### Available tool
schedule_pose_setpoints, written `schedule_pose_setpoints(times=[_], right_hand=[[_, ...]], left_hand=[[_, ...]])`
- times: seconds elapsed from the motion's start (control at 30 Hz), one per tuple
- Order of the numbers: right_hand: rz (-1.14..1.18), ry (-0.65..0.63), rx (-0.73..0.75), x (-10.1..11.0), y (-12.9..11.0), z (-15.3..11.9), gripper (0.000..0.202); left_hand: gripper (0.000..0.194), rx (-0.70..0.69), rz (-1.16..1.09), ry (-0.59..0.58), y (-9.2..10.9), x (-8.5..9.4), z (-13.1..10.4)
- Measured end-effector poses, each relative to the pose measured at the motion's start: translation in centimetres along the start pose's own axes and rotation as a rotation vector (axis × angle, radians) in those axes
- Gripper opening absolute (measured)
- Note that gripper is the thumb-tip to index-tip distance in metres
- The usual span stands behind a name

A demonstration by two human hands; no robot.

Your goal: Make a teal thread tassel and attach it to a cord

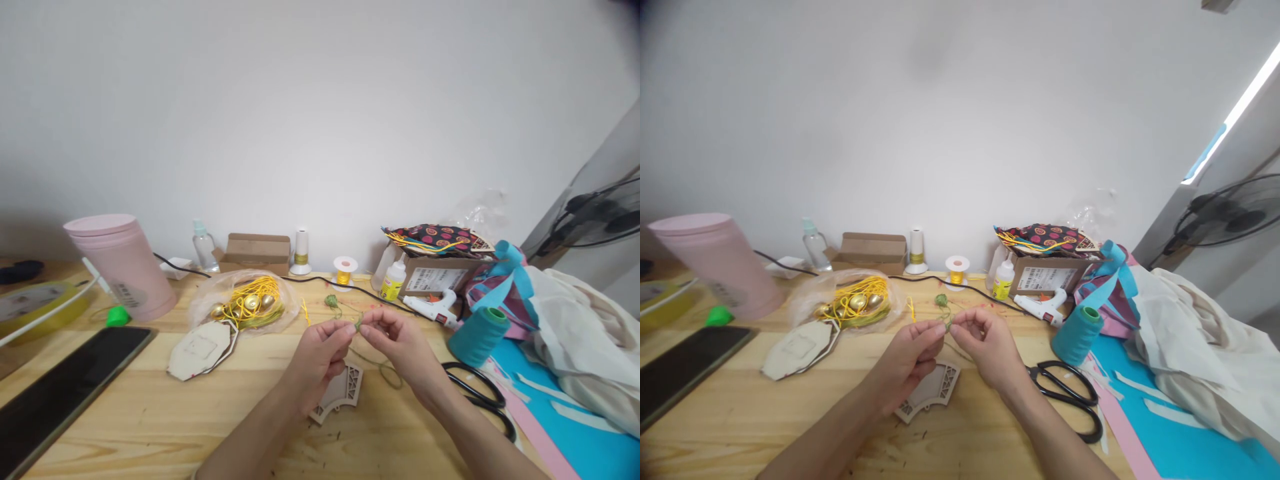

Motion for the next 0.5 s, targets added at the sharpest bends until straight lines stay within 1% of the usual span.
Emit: schedule_pose_setpoints(times=[0.1, 0.23, 0.3, 0.33, 0.43, 0.5], right_hand=[[0.055, -0.031, -0.021, 0.01, -0.15, -0.05, 0.025], [0.038, -0.058, -0.032, 0.08, -0.49, -0.18, 0.021], [0.034, -0.046, -0.023, 0.15, -0.61, -0.19, 0.021], [0.033, -0.034, -0.018, 0.20, -0.63, -0.17, 0.021], [0.021, 0.018, 0.017, 0.36, -0.56, -0.08, 0.019], [-0.011, 0.052, 0.071, 0.48, -0.52, -0.03, 0.017]], left_hand=[[0.024, 0.030, -0.029, -0.034, 0.05, -0.04, -0.05], [0.024, 0.062, -0.038, -0.050, 0.05, -0.19, -0.10], [0.018, 0.015, 0.009, -0.008, 0.12, -0.25, -0.07], [0.016, -0.023, 0.050, 0.031, 0.19, -0.26, -0.06], [0.017, -0.152, 0.202, 0.167, 0.54, -0.30, -0.09], [0.016, -0.225, 0.277, 0.211, 0.80, -0.42, -0.16]])
Point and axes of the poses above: each hand's wrist, its own z-axis towards the middle knuckle, its own x-axis out of the back of the hand, y = z × x, the point moved 2 cm from there along z, towards the middle knuckle, and after that the axes turned 4 degrees about -x, right-handed, at the moved point
